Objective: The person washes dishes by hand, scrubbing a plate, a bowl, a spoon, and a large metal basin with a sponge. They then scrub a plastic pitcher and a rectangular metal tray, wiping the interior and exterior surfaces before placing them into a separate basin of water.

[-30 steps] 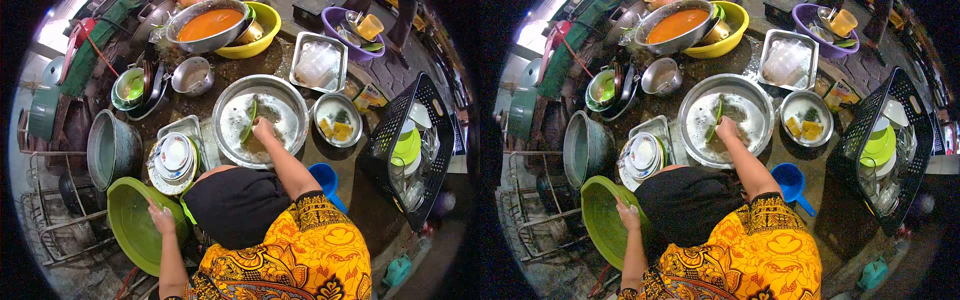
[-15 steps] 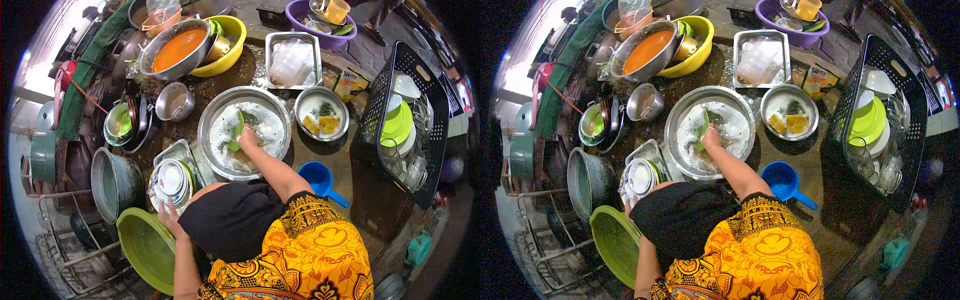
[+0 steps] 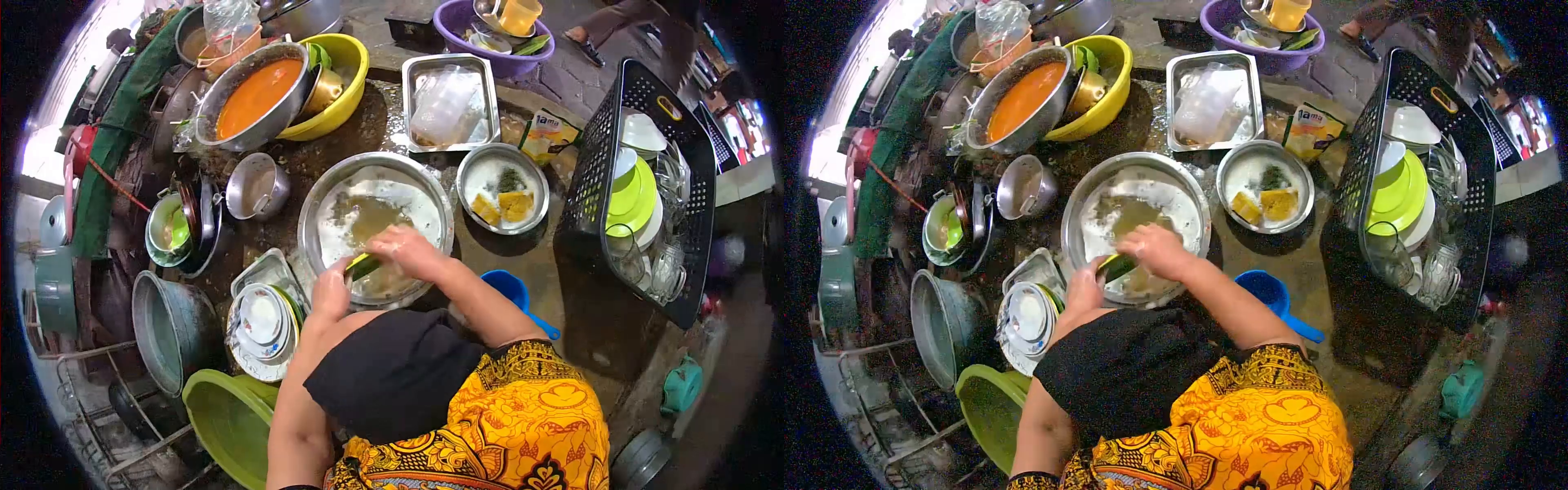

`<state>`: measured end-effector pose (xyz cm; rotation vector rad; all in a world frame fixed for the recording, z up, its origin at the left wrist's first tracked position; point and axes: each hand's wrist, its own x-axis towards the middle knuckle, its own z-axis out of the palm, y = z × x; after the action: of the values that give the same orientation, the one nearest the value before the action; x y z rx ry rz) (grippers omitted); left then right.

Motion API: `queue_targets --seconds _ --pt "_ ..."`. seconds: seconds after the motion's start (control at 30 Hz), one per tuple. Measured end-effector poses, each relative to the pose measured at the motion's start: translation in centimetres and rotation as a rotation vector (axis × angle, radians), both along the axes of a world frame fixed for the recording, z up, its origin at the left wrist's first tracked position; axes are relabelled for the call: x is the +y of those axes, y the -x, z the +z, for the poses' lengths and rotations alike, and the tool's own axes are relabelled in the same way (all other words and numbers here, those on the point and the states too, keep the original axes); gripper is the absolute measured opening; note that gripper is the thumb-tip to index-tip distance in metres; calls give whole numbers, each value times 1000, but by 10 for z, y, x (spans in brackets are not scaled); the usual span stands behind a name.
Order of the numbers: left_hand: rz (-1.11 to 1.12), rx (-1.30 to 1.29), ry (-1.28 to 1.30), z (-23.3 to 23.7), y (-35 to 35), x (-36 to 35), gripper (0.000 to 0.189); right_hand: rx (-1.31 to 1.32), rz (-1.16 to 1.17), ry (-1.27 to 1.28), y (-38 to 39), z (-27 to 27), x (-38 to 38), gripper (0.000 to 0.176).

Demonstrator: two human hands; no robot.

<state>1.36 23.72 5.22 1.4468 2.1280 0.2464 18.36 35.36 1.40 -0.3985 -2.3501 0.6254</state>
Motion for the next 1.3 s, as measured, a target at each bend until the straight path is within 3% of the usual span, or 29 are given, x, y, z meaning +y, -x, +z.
queue_targets --seconds 0.03,0.07,0.13,0.17,0.2,0.3,0.37,0.47,0.53,0.6,0.67,0.77,0.8,0.83,0.87,0.9,0.93,1.0,1.03,1.07,1.1,1.13,1.2,1.23,1.3 --pt "-25 60 -162 -8 0 -5 32 -61 -2 85 -11 1 13 20" --pt "-16 61 -164 -12 3 -11 32 207 -32 131 -20 -14 37 19" --pt "232 14 -189 -18 12 -25 29 152 -554 529 -59 -49 62 26" --pt "304 -2 -197 -20 19 -35 27 -181 -751 457 -85 -64 75 30" --pt "495 -175 -250 -14 27 -50 26 -550 -889 375 -111 -77 86 34" --pt "530 -158 -404 -38 55 -89 29 -658 -913 547 -134 -144 102 39" --pt "847 -545 -433 -27 56 -109 33 -646 -901 570 -142 -152 107 37" --pt "1061 -635 -487 -12 54 -136 36 -765 -786 422 -150 -161 115 31" --pt "1184 -637 -543 -26 62 -166 38 -699 -854 455 -144 -132 108 28" --pt "1300 -867 -628 -28 58 -183 42 -613 -925 417 -140 -107 108 29" --pt "1329 -946 -693 -21 49 -203 43 -702 -1009 485 -137 -97 117 31" --pt "1314 -1048 -731 -36 50 -222 43 -795 -1005 328 -138 -72 118 33" --pt "1334 -1063 -768 -29 46 -222 43 -789 -984 289 -135 -64 133 33" --pt "1324 -1147 -816 -16 41 -222 43 -577 -858 299 -134 -60 152 38" --pt "1308 -1231 -863 -9 39 -225 42 -373 -725 313 -118 -26 145 43" --pt "1305 -1236 -849 -13 43 -229 42 -397 -698 237 -99 8 139 43" --pt "1299 -1341 -870 -22 49 -229 42 -353 -467 406 -82 21 156 45" --pt "1253 -1363 -940 -25 52 -223 42 -246 -89 793 -18 130 98 48" --pt "1252 -1377 -960 -20 52 -219 42 -273 110 543 10 135 111 48" --pt "1215 -1432 -997 -16 51 -213 41 -351 209 754 45 191 61 49" --pt "1175 -1483 -1035 -10 51 -208 41 -405 292 672 73 228 23 49" --pt "1171 -1492 -1053 -4 51 -204 41 -457 443 416 105 227 16 47" --pt "1121 -1518 -1045 7 50 -198 42 -556 585 189 147 252 -56 41" --pt "1138 -1565 -1069 3 51 -193 42 -512 677 110 174 215 -64 44" --pt "1112 -1588 -1103 6 54 -188 43 -661 572 -169 203 187 -115 49"
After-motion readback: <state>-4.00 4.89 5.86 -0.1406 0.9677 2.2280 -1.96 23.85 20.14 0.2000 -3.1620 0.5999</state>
